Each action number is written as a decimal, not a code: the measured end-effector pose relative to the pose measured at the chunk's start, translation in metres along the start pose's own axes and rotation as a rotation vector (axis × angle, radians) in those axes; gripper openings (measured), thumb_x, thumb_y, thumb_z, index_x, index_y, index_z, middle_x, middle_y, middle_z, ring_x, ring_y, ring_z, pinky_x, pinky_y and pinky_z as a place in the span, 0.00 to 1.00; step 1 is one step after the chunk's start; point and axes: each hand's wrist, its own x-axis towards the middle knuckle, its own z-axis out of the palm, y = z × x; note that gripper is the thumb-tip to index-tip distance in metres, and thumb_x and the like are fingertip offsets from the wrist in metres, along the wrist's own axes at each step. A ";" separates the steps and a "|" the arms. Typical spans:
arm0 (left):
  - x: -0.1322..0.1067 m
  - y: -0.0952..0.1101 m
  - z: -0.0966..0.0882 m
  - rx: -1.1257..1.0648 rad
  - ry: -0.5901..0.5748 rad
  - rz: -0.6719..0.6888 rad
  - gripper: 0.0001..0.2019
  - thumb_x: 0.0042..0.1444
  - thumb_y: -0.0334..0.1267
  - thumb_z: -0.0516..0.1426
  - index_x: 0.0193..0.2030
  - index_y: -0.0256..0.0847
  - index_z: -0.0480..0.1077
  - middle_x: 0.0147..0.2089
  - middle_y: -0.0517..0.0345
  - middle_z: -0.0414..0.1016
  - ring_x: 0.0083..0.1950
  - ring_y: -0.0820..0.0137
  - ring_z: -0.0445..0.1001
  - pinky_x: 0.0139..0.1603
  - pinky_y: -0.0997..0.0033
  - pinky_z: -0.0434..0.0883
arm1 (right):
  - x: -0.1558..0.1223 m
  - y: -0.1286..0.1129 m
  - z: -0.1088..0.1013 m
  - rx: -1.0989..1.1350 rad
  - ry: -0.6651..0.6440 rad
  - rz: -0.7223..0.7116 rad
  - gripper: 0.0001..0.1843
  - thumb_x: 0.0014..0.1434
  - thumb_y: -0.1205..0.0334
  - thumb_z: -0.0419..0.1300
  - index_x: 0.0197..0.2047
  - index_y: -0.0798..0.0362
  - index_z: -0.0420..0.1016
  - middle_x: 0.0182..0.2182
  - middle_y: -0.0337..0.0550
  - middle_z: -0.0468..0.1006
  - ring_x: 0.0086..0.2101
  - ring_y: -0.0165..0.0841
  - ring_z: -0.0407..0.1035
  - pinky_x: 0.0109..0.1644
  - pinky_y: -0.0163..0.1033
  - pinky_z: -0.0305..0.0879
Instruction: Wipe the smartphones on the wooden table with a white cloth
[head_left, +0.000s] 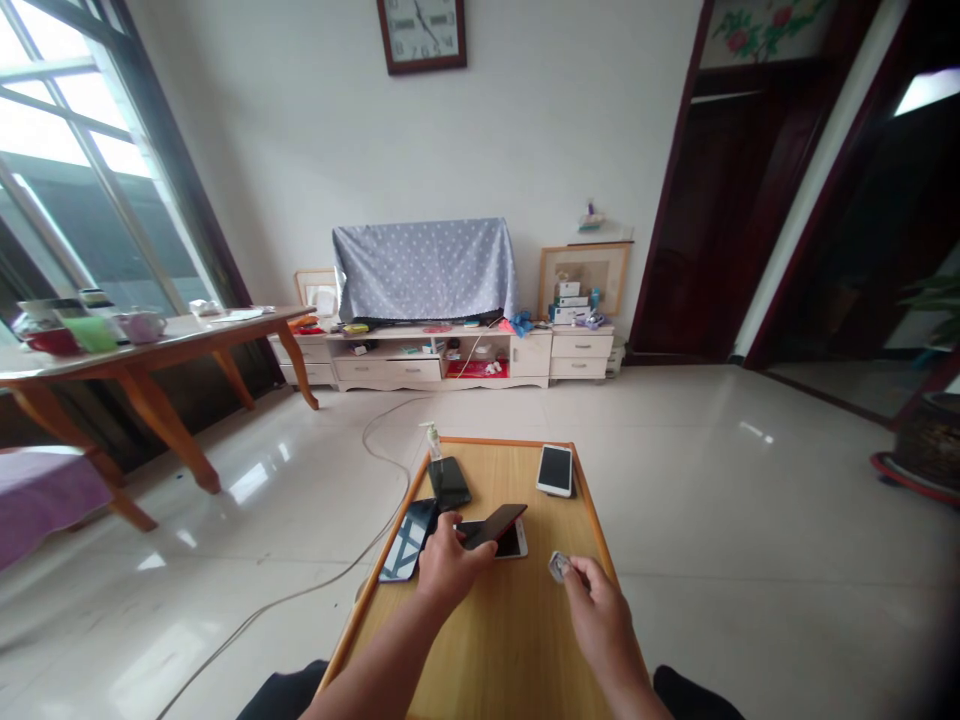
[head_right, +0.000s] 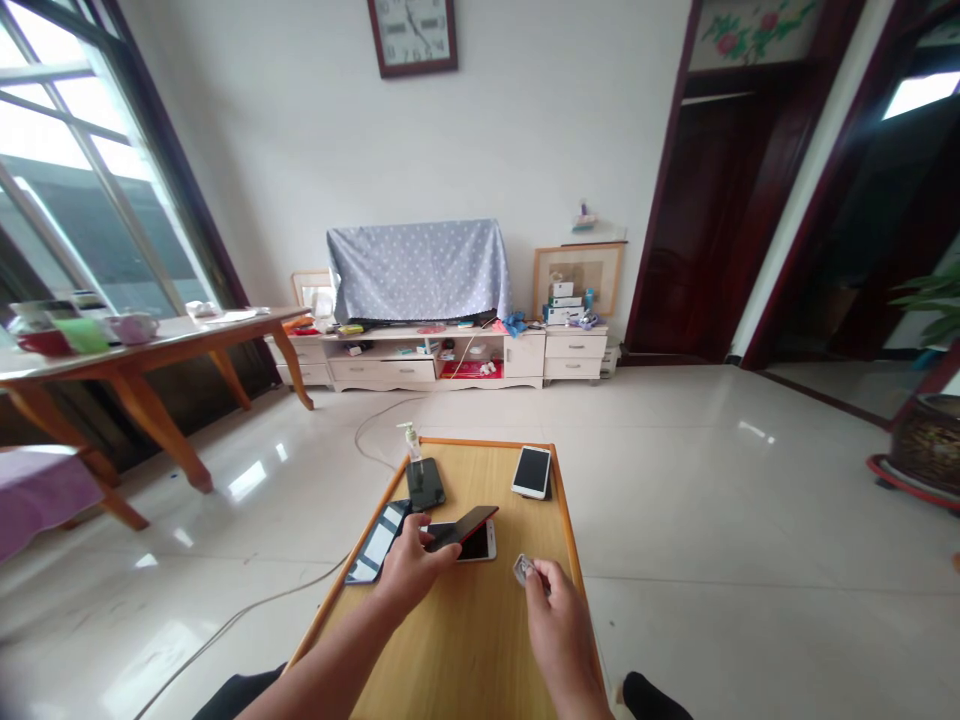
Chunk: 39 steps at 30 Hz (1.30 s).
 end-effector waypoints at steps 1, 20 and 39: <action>-0.005 -0.005 0.001 -0.020 -0.022 0.031 0.37 0.41 0.56 0.68 0.56 0.43 0.66 0.47 0.50 0.77 0.50 0.56 0.75 0.48 0.63 0.66 | 0.000 0.001 0.000 0.000 0.000 -0.003 0.26 0.61 0.37 0.54 0.44 0.49 0.78 0.44 0.49 0.83 0.46 0.45 0.76 0.49 0.43 0.68; -0.023 -0.024 0.004 0.386 -0.171 0.414 0.31 0.44 0.46 0.65 0.57 0.50 0.69 0.51 0.54 0.77 0.56 0.55 0.69 0.59 0.57 0.64 | 0.002 -0.001 0.005 -0.047 -0.014 0.031 0.26 0.61 0.36 0.54 0.45 0.49 0.77 0.43 0.47 0.83 0.44 0.44 0.76 0.47 0.41 0.68; -0.048 -0.014 0.019 0.165 -0.214 0.413 0.21 0.45 0.43 0.63 0.48 0.48 0.70 0.45 0.57 0.74 0.50 0.61 0.71 0.52 0.63 0.68 | 0.009 0.011 0.008 0.119 0.112 0.089 0.29 0.58 0.34 0.58 0.46 0.51 0.78 0.43 0.48 0.84 0.45 0.45 0.77 0.52 0.44 0.69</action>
